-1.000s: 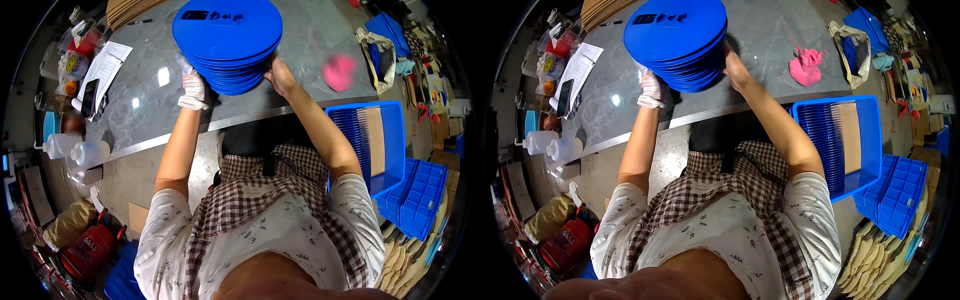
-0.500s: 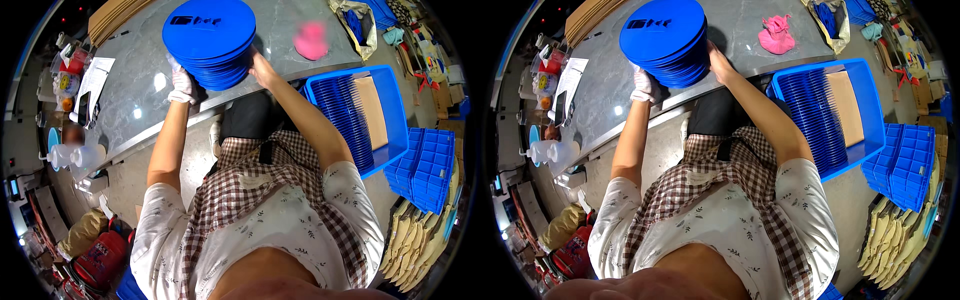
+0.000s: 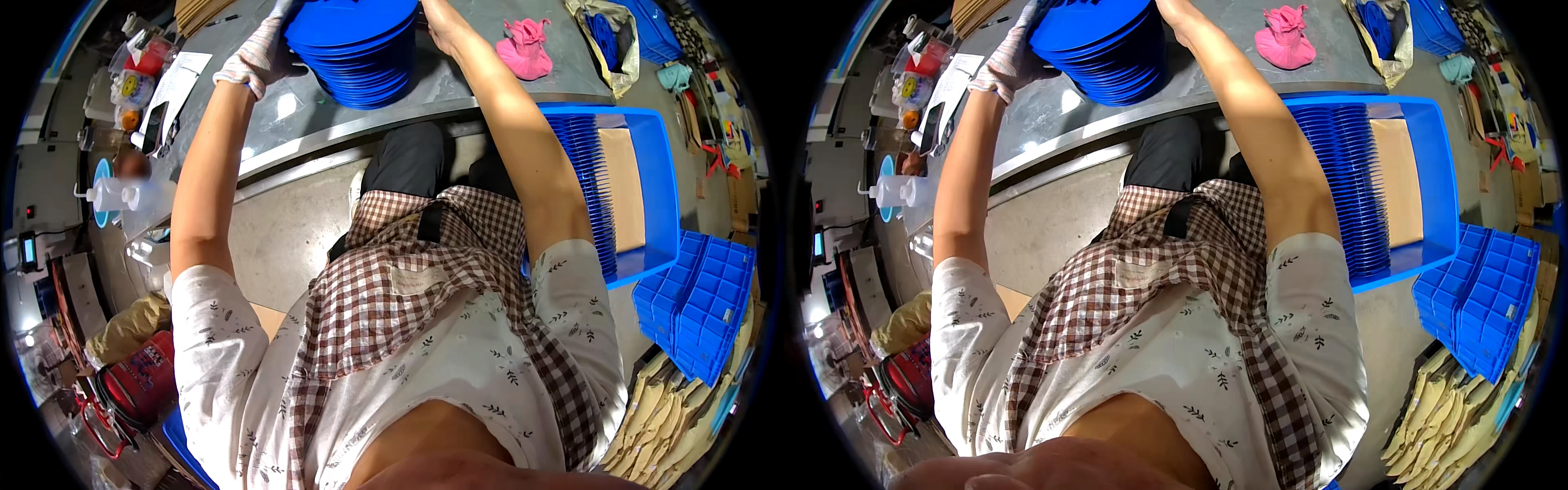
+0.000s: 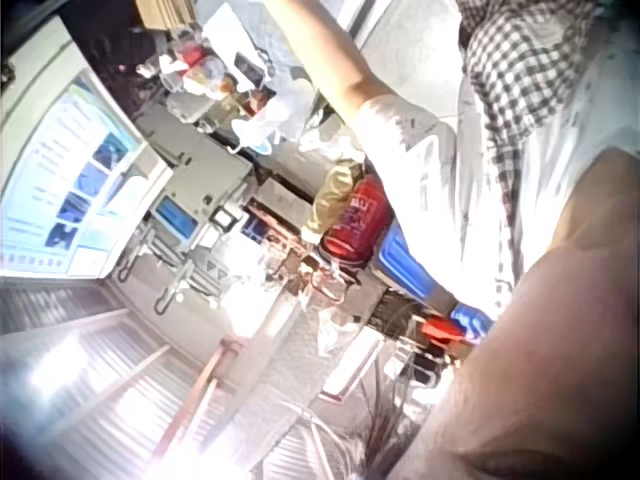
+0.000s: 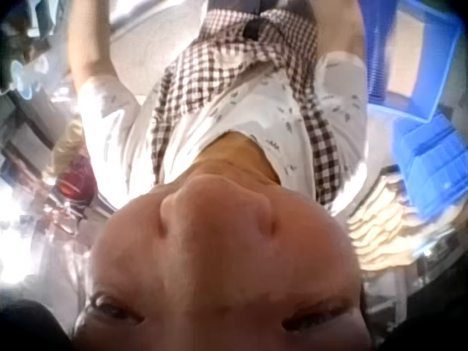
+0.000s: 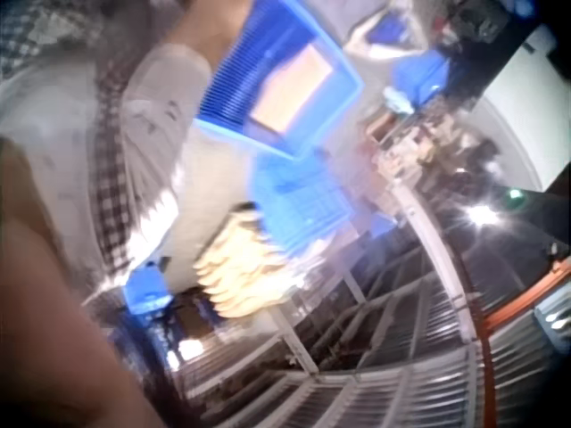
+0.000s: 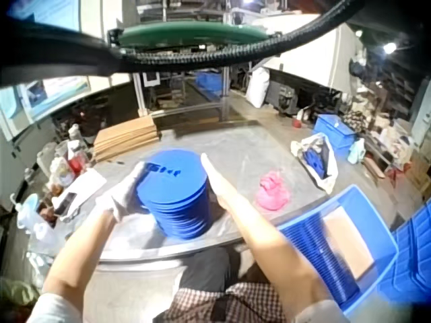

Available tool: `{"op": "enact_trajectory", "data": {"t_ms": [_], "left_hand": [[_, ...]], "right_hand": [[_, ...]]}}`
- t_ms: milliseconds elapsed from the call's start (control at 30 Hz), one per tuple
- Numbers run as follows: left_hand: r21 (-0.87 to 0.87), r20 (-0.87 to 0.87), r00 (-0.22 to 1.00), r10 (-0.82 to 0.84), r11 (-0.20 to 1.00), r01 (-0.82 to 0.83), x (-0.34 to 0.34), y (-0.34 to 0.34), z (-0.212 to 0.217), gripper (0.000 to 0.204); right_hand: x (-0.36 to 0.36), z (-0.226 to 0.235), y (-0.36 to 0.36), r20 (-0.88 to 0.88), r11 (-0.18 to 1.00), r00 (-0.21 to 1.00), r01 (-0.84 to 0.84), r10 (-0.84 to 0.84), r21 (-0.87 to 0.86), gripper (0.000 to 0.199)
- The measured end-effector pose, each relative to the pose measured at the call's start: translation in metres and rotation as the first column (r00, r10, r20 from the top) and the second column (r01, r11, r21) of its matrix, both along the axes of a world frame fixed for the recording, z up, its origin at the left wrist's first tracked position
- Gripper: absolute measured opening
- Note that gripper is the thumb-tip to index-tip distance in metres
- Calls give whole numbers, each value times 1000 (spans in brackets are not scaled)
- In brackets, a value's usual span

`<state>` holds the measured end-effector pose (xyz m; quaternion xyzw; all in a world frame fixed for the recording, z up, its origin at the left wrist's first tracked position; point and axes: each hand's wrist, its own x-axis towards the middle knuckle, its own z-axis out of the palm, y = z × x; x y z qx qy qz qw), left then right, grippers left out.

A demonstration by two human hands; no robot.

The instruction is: The person stacks blue plastic plates from a table into a blue plastic crate. The person also places a piece of cardboard into the crate to separate the plates.

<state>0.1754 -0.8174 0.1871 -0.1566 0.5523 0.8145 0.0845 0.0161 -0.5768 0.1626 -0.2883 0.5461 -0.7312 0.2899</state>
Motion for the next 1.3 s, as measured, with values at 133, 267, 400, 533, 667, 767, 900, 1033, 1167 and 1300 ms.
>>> {"op": "enact_trajectory", "data": {"t_ms": [133, 267, 400, 533, 667, 767, 900, 1033, 1167, 1300], "left_hand": [[425, 78, 990, -118, 902, 74, -8, -60, -35, 78], [-6, -154, 980, 124, 992, -127, 10, 32, 20, 64], [10, -136, 983, 123, 992, -123, 16, 72, 57, 66], [-84, -87, 993, 74, 993, -81, 42, 141, 57, 87], [196, -58, 975, -213, 955, 221, 26, 238, 32, 90], [402, -120, 876, -468, 784, 473, -12, 308, -2, 77], [440, -6, 781, -624, 700, 563, -50, 402, -26, 81], [541, 52, 752, -657, 652, 532, -65, 448, -22, 80], [496, 247, 762, -598, 754, 431, -84, 479, -11, 79], [523, 438, 728, -526, 809, 270, -95, 491, -15, 84]], "right_hand": [[11, -1, -19, 209, 975, 954, -194, 213, -110, 77], [19, -1, -22, -57, 971, 973, 226, -222, 73, 71], [11, 15, 6, -278, 947, 933, 149, -230, -284, 63], [35, 45, 102, -566, 920, 757, 391, -327, -9, 60], [22, 32, 233, -543, 954, 825, 269, -158, 130, 53], [37, 23, 338, -169, 809, 904, 428, -394, 402, 65], [31, 13, 456, -303, 413, 734, 618, -607, 669, 84], [24, 33, 499, -190, 336, 689, 551, -699, 764, 88], [-14, 43, 530, -67, 401, 754, 420, -653, 814, 71], [-51, 29, 535, 32, 404, 792, 276, -610, 872, 61]]}}
